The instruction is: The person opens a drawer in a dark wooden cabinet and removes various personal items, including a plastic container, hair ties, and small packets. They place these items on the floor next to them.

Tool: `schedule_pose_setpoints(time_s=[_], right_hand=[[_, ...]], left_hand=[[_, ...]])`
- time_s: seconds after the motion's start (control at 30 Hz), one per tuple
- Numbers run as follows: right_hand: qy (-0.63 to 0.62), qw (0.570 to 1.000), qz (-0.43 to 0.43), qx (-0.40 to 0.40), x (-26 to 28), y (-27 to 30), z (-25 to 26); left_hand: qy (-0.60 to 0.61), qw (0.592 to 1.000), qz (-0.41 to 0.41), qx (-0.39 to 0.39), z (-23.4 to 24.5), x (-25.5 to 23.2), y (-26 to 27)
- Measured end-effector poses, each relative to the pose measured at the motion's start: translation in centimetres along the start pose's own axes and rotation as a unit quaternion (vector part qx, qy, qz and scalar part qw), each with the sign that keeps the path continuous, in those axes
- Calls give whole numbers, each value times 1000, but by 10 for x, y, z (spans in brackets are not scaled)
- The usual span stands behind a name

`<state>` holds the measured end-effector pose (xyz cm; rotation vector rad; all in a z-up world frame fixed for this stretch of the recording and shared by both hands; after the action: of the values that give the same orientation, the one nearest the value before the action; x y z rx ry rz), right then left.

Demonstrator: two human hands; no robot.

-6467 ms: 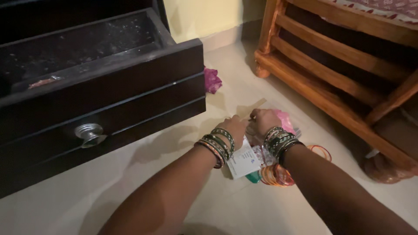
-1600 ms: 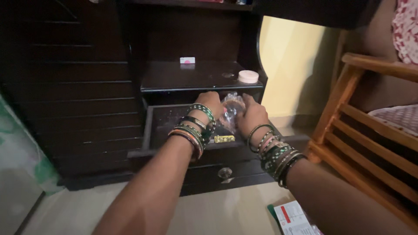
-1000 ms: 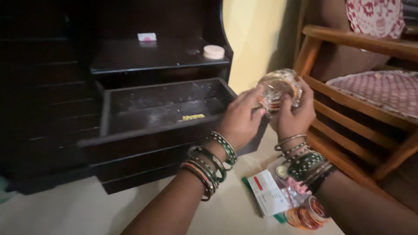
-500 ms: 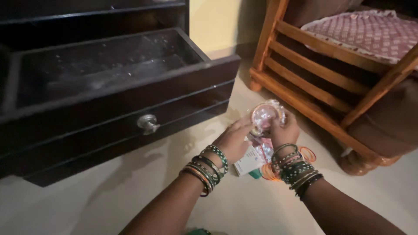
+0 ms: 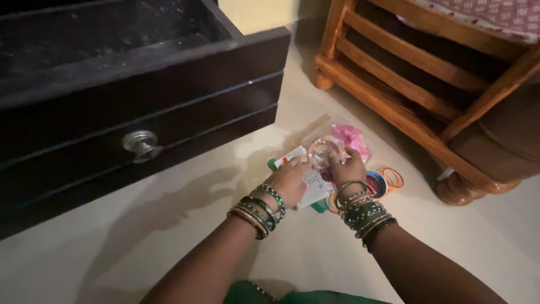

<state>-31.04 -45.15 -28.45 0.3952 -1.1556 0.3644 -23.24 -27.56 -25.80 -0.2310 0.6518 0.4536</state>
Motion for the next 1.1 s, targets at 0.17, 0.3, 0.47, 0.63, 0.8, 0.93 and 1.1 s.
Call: schedule_pose_setpoints(time_s=[0.17,0.3,0.47,0.63,0.8,0.93,1.1], right_hand=[[30,1000,0,5,-12,1,6],[79,997,-4,14,-22,0,10],[82,997,-1,9,-35,-4,11],[135,990,31,-14,-38,-7,11],[271,954,110,-63,-23,4,17],[293,941,155,-66,-5,15,16],[305,943,111,-76,-7,13,15]], left_hand=[[26,998,-45,-38,-39,16,-17],[58,997,-32,-48,-57,15,-26],[33,999,4,11,-69,13,-25],[50,998,-31,-12,-73,18,-19],[59,998,-14,-6,-73,23,-18],[52,998,-4,-46,-68,26,-17],[50,997,56,-25,-68,28,-12]])
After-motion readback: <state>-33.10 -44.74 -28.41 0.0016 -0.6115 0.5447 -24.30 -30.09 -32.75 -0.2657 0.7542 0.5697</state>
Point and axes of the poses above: each hand's wrist, its own y-axis away from the middle knuckle, its own z-axis out of the back of the hand, x = y × z, the point moved 3 cm from there along -y, towards the middle knuckle
